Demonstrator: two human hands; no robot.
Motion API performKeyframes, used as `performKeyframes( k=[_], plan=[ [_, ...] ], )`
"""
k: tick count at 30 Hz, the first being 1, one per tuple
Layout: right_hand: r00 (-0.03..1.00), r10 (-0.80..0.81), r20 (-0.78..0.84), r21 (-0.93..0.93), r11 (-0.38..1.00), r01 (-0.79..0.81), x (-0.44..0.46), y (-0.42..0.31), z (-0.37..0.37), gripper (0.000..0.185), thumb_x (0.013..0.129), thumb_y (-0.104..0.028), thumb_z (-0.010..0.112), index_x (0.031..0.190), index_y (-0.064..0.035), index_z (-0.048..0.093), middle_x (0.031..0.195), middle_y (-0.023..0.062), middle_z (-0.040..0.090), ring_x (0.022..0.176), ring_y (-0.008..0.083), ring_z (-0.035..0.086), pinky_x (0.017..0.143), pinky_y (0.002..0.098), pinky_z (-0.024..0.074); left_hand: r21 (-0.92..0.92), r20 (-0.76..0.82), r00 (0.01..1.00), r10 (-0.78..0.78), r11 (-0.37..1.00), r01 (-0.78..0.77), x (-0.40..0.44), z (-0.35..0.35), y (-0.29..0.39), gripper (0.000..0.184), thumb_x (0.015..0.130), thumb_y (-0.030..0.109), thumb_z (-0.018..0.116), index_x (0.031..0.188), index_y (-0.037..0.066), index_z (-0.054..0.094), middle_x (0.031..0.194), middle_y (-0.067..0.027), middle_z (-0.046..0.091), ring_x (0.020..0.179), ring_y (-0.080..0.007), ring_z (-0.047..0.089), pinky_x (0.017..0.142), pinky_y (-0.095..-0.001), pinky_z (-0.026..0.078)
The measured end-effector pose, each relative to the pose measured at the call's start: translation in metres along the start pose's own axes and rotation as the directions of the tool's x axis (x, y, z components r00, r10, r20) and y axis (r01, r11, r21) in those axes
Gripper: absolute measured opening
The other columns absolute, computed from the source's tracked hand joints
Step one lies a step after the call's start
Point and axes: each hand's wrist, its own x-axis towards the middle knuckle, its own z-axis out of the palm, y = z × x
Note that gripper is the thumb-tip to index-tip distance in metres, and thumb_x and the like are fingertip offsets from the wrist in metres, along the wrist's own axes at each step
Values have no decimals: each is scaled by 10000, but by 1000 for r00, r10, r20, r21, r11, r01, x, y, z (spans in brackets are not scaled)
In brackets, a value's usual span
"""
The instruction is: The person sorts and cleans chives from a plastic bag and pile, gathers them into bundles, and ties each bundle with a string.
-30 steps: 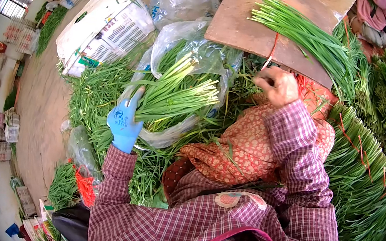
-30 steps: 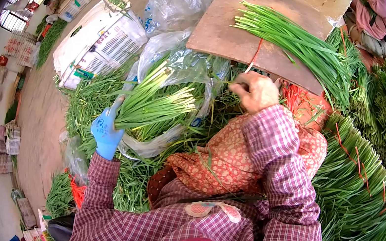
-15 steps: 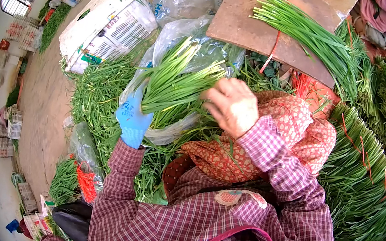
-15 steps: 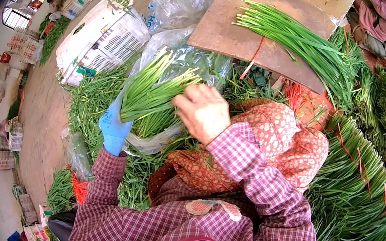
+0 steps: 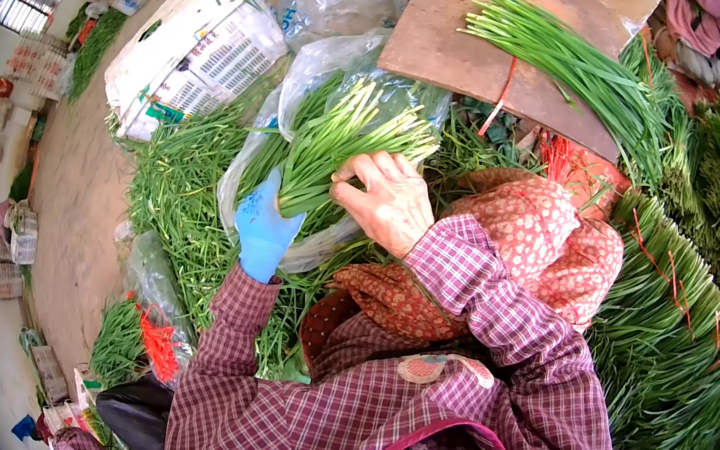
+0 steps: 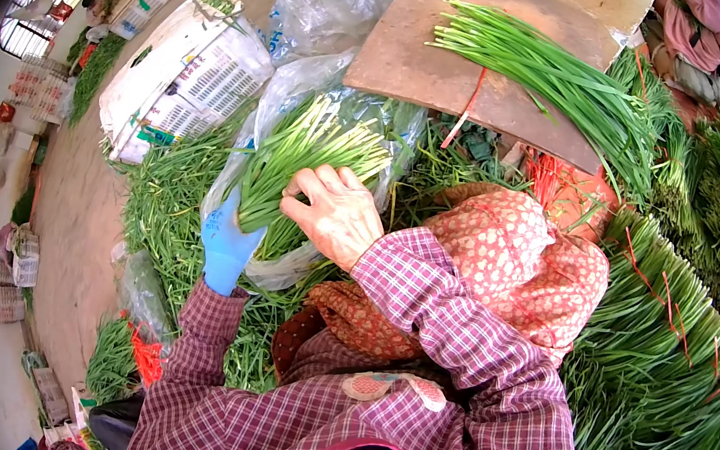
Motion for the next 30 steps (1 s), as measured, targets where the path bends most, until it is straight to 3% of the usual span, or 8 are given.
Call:
performKeyframes(
  k=[6, 10, 16, 18, 20, 24, 27, 30],
  plan=[
    [998, 53, -28, 262, 964, -44, 10, -15, -16, 122, 790, -144, 671, 884, -106, 604, 855, 16, 588, 783, 184, 573, 710, 329, 485, -21, 3, 1000, -10, 1000, 10, -6, 20, -28, 676, 688, 238, 754, 1266, 3, 494, 992, -200, 650, 882, -354, 635, 750, -397, 504],
    [870, 485, 89, 983, 96, -155, 27, -24, -50, 116, 891, -95, 617, 971, -41, 551, 859, 46, 645, 767, 123, 621, 681, 285, 542, 59, 73, 995, -64, 996, 60, -10, 20, -33, 733, 675, 257, 766, 1294, -8, 475, 1003, -207, 648, 884, -355, 635, 754, -399, 504],
    [830, 551, -84, 996, 19, 89, 28, 13, -126, 138, 913, -116, 592, 1027, -52, 550, 879, 88, 662, 695, 127, 620, 615, 268, 534, -110, 214, 957, -196, 969, 223, -15, 23, -48, 685, 725, 194, 748, 1302, -32, 455, 991, -162, 672, 886, -274, 658, 779, -343, 510],
    [801, 581, -143, 982, 186, 41, 15, 24, -138, 139, 916, -119, 591, 1032, -54, 550, 889, 74, 658, 687, 114, 606, 628, 259, 522, -552, 433, 849, -302, 656, 515, -22, 21, -51, 647, 758, 134, 717, 1312, -49, 436, 920, -140, 673, 873, -229, 653, 792, -318, 508],
    [820, 570, -51, 905, 374, -204, -2, 41, -134, 152, 916, -155, 605, 1012, -37, 596, 881, 57, 657, 713, 117, 602, 658, 273, 505, -601, 559, 771, -307, 491, 631, -21, 2, -30, 616, 766, 125, 706, 1283, -75, 438, 833, -131, 649, 768, -213, 632, 742, -305, 508],
    [915, 396, 78, 132, 906, -403, -28, 56, -92, 214, 884, -265, 625, 957, -73, 686, 876, 91, 660, 779, 251, 647, 704, 363, 519, -577, 725, 621, -298, 230, 784, -28, -8, -21, 408, 788, 172, 673, 1074, -98, 563, 706, -113, 597, 596, -186, 554, 603, -300, 466],
    [903, 427, 41, 121, 896, -428, -15, 43, -84, 196, 866, -237, 629, 936, -61, 678, 861, 118, 659, 787, 263, 649, 705, 360, 518, -578, 795, 575, -193, 44, 815, -32, -5, -15, 289, 815, 170, 644, 937, -90, 610, 659, -101, 565, 580, -190, 525, 572, -309, 436],
    [917, 398, -21, 159, 907, -391, 2, 30, -70, 173, 845, -206, 654, 917, -50, 668, 848, 107, 669, 740, 236, 654, 675, 334, 525, -525, 838, 538, -86, 140, 840, -32, -4, -11, 256, 799, 213, 612, 808, -43, 601, 685, -99, 550, 585, -193, 503, 591, -326, 422]
  ],
)
